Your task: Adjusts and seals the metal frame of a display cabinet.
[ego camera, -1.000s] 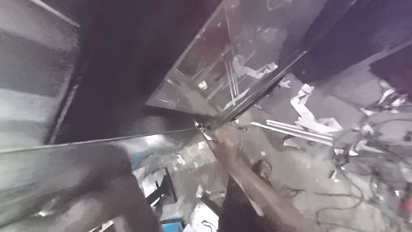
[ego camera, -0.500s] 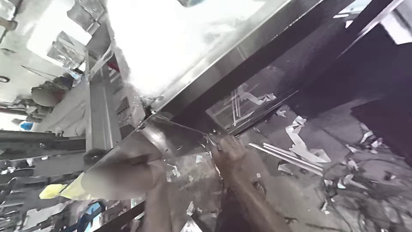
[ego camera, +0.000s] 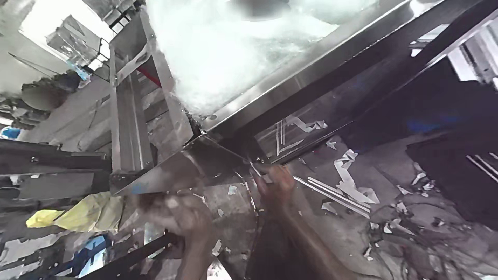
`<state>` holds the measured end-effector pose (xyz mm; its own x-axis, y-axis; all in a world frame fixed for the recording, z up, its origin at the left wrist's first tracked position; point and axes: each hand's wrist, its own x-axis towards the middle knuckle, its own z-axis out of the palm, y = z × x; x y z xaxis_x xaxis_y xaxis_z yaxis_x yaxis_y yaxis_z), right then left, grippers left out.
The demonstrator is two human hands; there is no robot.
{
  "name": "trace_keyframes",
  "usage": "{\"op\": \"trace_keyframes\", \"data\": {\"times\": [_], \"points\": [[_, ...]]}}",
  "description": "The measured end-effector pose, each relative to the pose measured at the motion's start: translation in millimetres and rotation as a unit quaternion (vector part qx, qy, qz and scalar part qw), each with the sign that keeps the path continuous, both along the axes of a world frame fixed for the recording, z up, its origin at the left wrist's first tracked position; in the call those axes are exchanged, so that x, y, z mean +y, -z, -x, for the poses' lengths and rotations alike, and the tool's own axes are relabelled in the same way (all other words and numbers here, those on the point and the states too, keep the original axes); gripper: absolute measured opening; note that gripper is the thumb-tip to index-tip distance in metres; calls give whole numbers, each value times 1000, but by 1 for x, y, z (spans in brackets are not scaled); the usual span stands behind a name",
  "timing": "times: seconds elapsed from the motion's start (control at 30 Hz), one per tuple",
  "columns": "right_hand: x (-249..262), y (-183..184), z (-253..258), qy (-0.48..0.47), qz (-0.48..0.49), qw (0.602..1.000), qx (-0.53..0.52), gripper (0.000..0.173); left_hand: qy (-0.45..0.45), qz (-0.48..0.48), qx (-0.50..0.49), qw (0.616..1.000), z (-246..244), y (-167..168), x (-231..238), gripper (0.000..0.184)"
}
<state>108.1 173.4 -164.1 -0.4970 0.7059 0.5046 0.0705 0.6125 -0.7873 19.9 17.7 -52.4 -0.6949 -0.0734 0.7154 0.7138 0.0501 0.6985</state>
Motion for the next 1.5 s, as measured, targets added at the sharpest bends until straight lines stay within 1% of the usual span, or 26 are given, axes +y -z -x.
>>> {"op": "trace_keyframes", "data": {"times": [0.03, 0.07, 0.1, 0.13, 0.17, 0.2, 0.23, 0.27, 0.3, 0.37, 0.43, 0.47, 0.5, 0.53, 0.57, 0.63, 0.7, 0.73, 0.83, 0.87, 1.0, 1.07, 1.2, 1.33, 1.43, 1.5], "points": [[0, 0, -4, -14, 11, 1000, -3, 16, -27, 58, 18, 998, -12, 13, -12, 54], [-1, 0, -8, -30, 22, 999, -8, 20, -31, 95, 8, 995, -27, 29, -20, 54], [-3, 0, -12, -44, 25, 999, -14, 24, 1, 111, -30, 993, -44, 43, -22, 47], [-4, 0, -14, -60, 24, 998, -17, 28, 52, 124, -90, 987, -58, 53, -16, 40], [-5, 1, -16, -73, 21, 997, -16, 32, 105, 146, -153, 972, -67, 59, -7, 41], [-7, 2, -17, -86, 18, 996, -16, 36, 149, 162, -196, 956, -68, 65, 3, 51], [-7, 3, -18, -98, 12, 995, -15, 37, 179, 168, -212, 946, -63, 71, 14, 58], [-4, 4, -20, -116, 8, 993, -16, 38, 189, 173, -210, 944, -55, 76, 23, 62], [-1, 4, -23, -140, 4, 990, -28, 43, 182, 186, -202, 944, -48, 78, 31, 60], [11, 1, -29, -201, 4, 978, -56, 54, 152, 204, -173, 951, -37, 82, 43, 46], [21, -2, -37, -260, 17, 963, -75, 59, 118, 222, -147, 957, -33, 83, 52, 35], [25, 1, -38, -272, 30, 959, -67, 56, 96, 235, -132, 958, -32, 83, 56, 32], [26, 5, -38, -257, 50, 964, -41, 50, 72, 250, -118, 958, -32, 82, 59, 27], [25, 7, -36, -216, 75, 973, -20, 41, 49, 262, -103, 958, -32, 82, 61, 22], [25, 8, -33, -172, 102, 979, -30, 35, 28, 272, -96, 957, -33, 83, 62, 18], [29, 6, -22, -137, 176, 970, -97, 42, -8, 277, -92, 956, -33, 85, 65, 14], [33, 7, -20, -145, 220, 953, -146, 51, -41, 269, -92, 958, -34, 86, 69, 15], [37, 7, -20, -154, 222, 950, -155, 49, -61, 260, -89, 960, -33, 86, 72, 17], [47, 6, -22, -214, 183, 948, -148, 32, -112, 239, -95, 960, -37, 87, 78, 23], [50, 5, -23, -232, 168, 947, -143, 31, -120, 231, -103, 960, -39, 88, 80, 23], [64, 0, -18, -275, 152, 935, -163, 32, -115, 201, -141, 963, -45, 88, 85, 20], [66, -3, -18, -284, 151, 929, -180, 34, -109, 185, -132, 968, -46, 91, 86, 18], [66, -3, -18, -265, 155, 933, -188, 31, -132, 192, -111, 966, -47, 97, 90, 19], [65, -2, -21, -258, 137, 935, -200, 32, -139, 197, -107, 965, -46, 99, 90, 19], [59, 4, -53, -257, 115, 946, -162, 28, -130, 179, -104, 970, -43, 101, 89, 14], [57, 1, -84, -261, 116, 944, -167, 23, -124, 171, -119, 970, -45, 101, 87, 17]]}}
